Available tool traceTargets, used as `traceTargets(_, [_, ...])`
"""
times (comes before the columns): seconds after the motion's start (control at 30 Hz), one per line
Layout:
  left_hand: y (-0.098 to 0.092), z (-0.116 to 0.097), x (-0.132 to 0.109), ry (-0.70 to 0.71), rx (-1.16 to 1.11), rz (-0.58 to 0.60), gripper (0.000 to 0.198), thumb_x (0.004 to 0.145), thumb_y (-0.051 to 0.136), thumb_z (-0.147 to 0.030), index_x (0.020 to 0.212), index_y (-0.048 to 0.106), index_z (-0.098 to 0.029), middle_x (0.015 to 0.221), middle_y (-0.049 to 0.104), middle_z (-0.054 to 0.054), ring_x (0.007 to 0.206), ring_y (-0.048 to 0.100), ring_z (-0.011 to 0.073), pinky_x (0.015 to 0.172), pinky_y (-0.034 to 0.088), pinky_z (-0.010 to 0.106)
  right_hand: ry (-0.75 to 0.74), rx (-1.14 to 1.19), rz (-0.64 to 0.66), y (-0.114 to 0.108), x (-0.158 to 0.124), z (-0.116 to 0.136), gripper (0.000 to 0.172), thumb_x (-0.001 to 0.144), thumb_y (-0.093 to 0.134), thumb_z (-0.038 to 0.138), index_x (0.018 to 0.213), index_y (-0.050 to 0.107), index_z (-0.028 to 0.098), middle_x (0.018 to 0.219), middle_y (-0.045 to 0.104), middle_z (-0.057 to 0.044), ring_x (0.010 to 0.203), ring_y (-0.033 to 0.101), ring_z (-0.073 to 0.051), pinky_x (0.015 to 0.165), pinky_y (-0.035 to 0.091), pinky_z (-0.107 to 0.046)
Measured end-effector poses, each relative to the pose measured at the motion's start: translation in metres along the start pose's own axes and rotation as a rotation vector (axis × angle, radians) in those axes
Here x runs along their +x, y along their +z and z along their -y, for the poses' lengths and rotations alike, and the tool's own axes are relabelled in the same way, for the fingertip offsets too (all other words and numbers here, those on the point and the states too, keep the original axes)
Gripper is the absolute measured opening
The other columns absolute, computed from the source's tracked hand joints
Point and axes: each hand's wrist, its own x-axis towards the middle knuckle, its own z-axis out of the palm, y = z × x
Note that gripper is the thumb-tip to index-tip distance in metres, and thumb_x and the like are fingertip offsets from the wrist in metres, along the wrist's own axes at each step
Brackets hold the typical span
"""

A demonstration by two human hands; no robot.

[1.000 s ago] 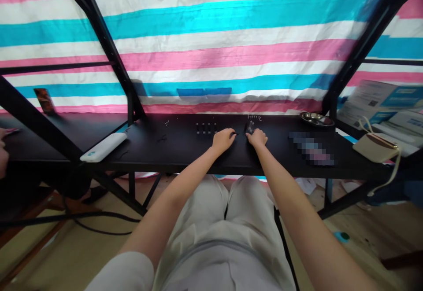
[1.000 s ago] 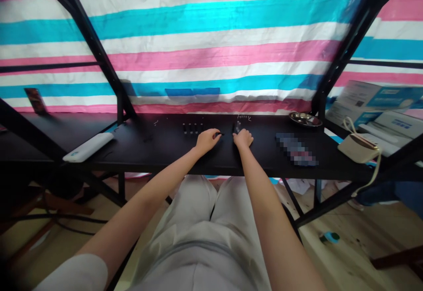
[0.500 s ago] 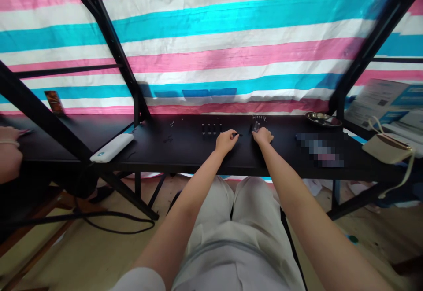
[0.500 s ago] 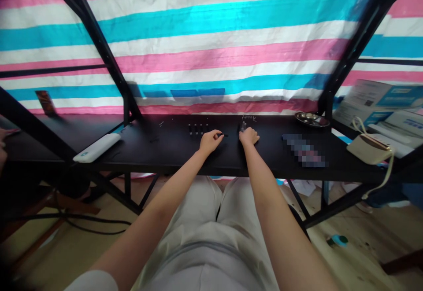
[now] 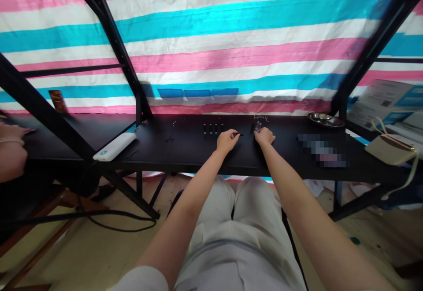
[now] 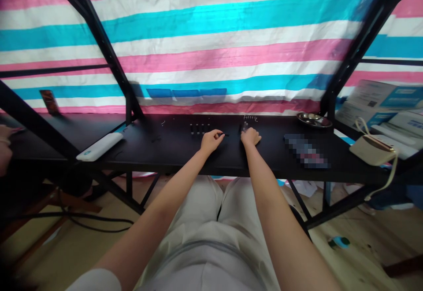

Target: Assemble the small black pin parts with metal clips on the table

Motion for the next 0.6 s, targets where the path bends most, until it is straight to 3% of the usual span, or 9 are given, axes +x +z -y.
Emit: traceTargets(0.6, [-0.003,-0.003,-0.001,-0.002,-0.003,-0.008,0.022,0.080,0.058,-0.034,0.093,0.068,-0.019,0.063,0.060,-0.002,0.061,0.055,0.0104,0.063,0.040,0.021,-0.046,-0.022,0.002,-0.004,-0.012,-0.006,0.021,0.083,0.054,0.031,0.096,0.068,0.021,0.106,0.066,-0.010,0.103,0.056,-0.025,0.087,0.037,-0.037])
